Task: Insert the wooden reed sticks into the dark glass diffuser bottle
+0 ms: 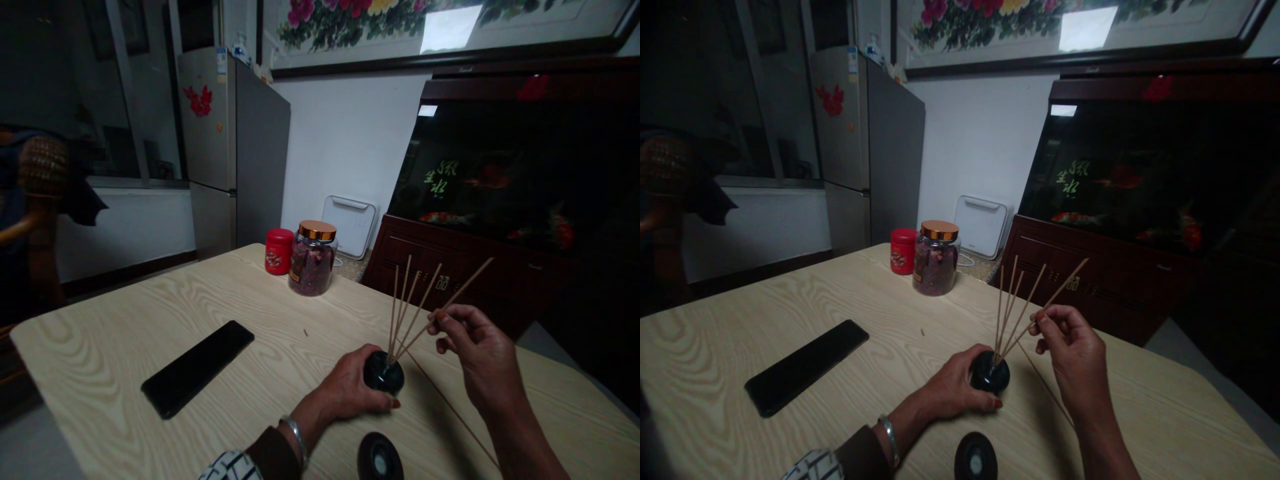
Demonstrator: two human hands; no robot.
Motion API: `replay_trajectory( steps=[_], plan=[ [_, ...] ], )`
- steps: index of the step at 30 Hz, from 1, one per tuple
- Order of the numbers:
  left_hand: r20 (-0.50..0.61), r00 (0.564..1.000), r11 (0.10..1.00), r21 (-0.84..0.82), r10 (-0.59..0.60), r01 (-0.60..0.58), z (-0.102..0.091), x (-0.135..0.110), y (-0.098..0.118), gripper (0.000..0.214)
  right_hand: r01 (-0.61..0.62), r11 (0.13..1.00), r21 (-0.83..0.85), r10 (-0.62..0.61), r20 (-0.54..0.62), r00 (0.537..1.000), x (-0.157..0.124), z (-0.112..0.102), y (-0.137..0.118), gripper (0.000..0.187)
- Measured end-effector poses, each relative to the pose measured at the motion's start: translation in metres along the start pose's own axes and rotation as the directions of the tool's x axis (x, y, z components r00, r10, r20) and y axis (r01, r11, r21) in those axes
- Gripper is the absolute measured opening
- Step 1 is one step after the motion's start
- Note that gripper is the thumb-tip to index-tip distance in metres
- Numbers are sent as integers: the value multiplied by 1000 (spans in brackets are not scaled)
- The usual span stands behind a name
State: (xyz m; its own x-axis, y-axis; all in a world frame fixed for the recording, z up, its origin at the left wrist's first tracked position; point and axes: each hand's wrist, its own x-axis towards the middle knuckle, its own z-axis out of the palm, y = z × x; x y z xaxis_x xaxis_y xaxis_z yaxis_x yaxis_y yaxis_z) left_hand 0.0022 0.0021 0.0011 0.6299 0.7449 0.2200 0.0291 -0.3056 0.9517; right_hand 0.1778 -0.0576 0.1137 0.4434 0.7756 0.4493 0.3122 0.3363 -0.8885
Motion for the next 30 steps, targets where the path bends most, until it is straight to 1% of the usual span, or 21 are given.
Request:
replay_trajectory(
  steps=[3, 6, 8, 16, 19, 21, 23, 24, 25, 27, 28, 30],
  plan=[
    [-5, 1000, 1000, 10, -7, 7, 0, 0, 0, 69, -29, 999, -27, 32, 106, 994, -1, 4, 2, 27],
    [-9, 1000, 1000, 16, 2, -1, 0, 0, 2, 68, -54, 996, -78, 69, 206, 976, -2, 8, 4, 29],
    [-7, 1000, 1000, 10, 2, -2, 0, -1, 3, 68, -61, 992, -111, 88, 252, 964, -2, 8, 7, 29],
    [0, 1000, 1000, 11, -1, 1, 0, -1, 5, 65, -78, 978, -195, 142, 335, 931, -2, 8, 18, 29],
    [-6, 1000, 1000, 2, -5, 5, 0, 0, 3, 68, -85, 967, -239, 167, 350, 922, 3, -3, 18, 29],
    [-1, 1000, 1000, -2, -16, 16, 0, 0, 3, 68, -75, 945, -318, 190, 348, 918, 8, -16, 24, 27],
    [7, 1000, 1000, -2, -18, 18, 0, -1, 3, 67, -35, 880, -474, 224, 350, 910, 14, -31, 36, 24],
    [6, 1000, 1000, -2, -15, 15, 0, -1, 2, 67, 4, 821, -570, 241, 353, 904, 17, -38, 44, 20],
    [6, 1000, 1000, -2, -15, 15, 0, -1, 2, 67, 48, 745, -666, 260, 356, 898, 19, -44, 54, 16],
    [0, 1000, 1000, -2, -16, 16, -1, -1, 2, 69, 120, 565, -816, 315, 348, 883, 20, -53, 73, 11],
    [-3, 1000, 1000, 0, -17, 17, -1, -1, 1, 69, 139, 483, -865, 353, 337, 873, 19, -55, 81, 10],
    [-5, 1000, 1000, 7, -16, 16, -2, -1, 2, 69, 149, 366, -919, 429, 308, 849, 16, -57, 94, 10]
  ],
)
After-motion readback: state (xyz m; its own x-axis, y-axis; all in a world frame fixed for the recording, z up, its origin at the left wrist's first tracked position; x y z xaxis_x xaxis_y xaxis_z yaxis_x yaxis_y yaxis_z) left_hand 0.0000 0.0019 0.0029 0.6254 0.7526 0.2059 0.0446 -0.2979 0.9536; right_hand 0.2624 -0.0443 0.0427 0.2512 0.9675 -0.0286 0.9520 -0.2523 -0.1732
